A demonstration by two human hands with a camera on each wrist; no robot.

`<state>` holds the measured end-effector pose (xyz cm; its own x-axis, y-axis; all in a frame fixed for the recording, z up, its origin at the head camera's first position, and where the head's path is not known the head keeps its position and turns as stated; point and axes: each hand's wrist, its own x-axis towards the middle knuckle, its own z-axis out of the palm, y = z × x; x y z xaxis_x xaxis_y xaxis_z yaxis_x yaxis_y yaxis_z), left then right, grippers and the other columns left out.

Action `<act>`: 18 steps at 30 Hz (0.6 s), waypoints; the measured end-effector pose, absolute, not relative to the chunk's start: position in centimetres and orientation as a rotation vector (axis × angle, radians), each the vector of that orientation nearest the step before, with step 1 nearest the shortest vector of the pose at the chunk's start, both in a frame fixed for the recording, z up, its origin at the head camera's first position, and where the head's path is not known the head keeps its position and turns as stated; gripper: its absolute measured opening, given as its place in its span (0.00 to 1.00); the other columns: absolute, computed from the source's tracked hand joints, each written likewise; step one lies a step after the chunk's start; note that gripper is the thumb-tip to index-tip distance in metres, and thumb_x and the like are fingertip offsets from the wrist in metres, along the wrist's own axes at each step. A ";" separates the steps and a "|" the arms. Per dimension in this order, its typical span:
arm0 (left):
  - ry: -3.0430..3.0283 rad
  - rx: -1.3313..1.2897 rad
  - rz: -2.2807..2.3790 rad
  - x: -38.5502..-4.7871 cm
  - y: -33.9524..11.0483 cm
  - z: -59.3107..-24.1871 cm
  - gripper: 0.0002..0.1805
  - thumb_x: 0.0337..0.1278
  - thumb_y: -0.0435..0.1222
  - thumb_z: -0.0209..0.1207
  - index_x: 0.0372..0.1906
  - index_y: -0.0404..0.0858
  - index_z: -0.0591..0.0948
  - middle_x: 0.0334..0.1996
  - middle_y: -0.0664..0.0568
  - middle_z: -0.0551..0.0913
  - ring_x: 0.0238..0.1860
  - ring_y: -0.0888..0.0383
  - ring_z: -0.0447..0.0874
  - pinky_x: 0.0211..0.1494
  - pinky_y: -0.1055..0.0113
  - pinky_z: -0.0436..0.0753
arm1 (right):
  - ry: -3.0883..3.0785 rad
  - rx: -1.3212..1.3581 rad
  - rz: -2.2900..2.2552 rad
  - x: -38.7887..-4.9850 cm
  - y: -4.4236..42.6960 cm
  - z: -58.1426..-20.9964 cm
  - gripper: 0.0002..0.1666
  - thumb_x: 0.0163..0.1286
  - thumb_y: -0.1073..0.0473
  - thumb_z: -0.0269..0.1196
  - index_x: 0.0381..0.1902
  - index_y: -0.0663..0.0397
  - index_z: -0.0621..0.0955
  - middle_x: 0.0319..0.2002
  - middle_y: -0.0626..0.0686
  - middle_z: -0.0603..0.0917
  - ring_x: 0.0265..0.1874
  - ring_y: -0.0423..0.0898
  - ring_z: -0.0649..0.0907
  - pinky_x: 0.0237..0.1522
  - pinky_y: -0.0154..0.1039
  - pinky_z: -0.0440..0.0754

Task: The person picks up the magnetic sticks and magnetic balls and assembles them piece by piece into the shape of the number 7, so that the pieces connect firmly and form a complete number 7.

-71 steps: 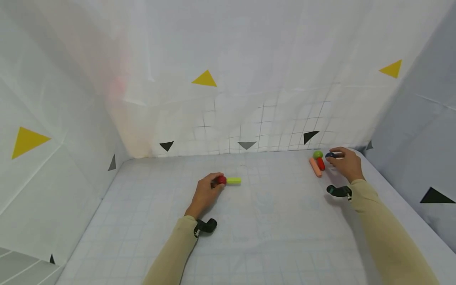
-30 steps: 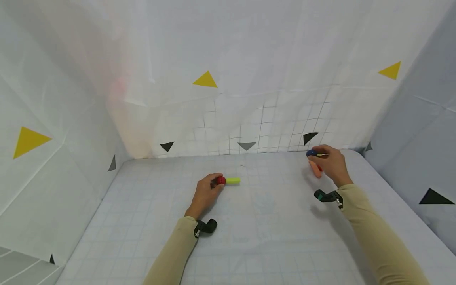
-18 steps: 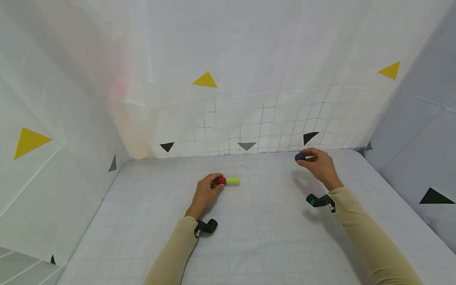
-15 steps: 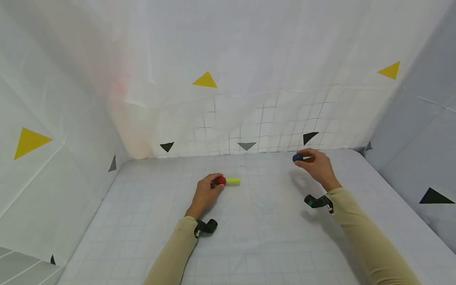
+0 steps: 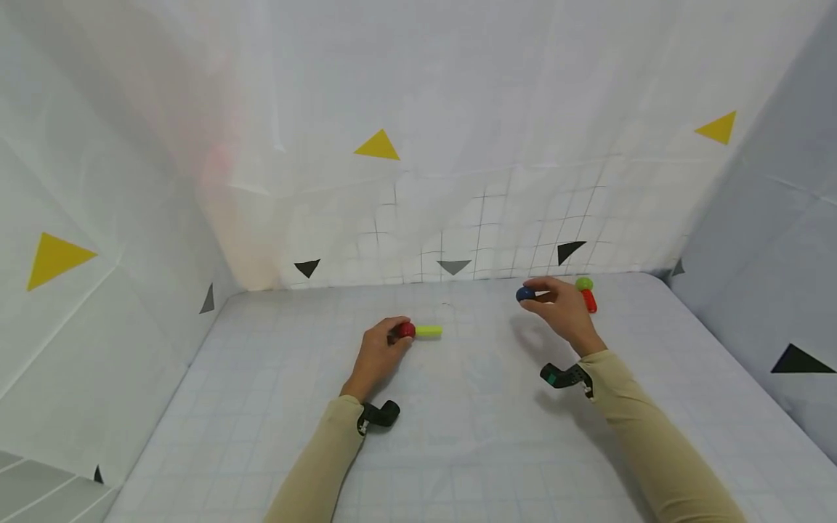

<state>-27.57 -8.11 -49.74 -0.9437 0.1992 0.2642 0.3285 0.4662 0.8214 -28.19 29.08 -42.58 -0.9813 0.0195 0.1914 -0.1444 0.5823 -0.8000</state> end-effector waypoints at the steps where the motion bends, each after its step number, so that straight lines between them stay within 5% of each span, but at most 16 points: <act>1: -2.575 -0.467 -1.490 -27.6 -8.1 -49.7 0.22 0.68 0.31 0.67 0.64 0.37 0.82 0.53 0.48 0.84 0.49 0.53 0.82 0.54 0.57 0.81 | -2.629 0.104 1.349 -28.2 28.9 -42.6 0.24 0.71 0.54 0.72 0.62 0.55 0.82 0.56 0.59 0.84 0.52 0.57 0.82 0.48 0.49 0.82; 18: -2.580 -0.472 -1.475 -27.5 -8.1 -49.5 0.22 0.68 0.32 0.68 0.65 0.37 0.81 0.54 0.49 0.84 0.49 0.54 0.82 0.54 0.57 0.82 | -2.626 0.245 1.396 -27.8 25.0 -42.7 0.22 0.70 0.57 0.72 0.59 0.57 0.83 0.55 0.59 0.85 0.50 0.58 0.84 0.51 0.55 0.84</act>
<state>-27.54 -8.06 -49.54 -0.9423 0.2027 0.2665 0.3325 0.4728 0.8160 -27.78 25.05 -42.72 -0.9743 -0.0704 0.2142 -0.2169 0.5519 -0.8052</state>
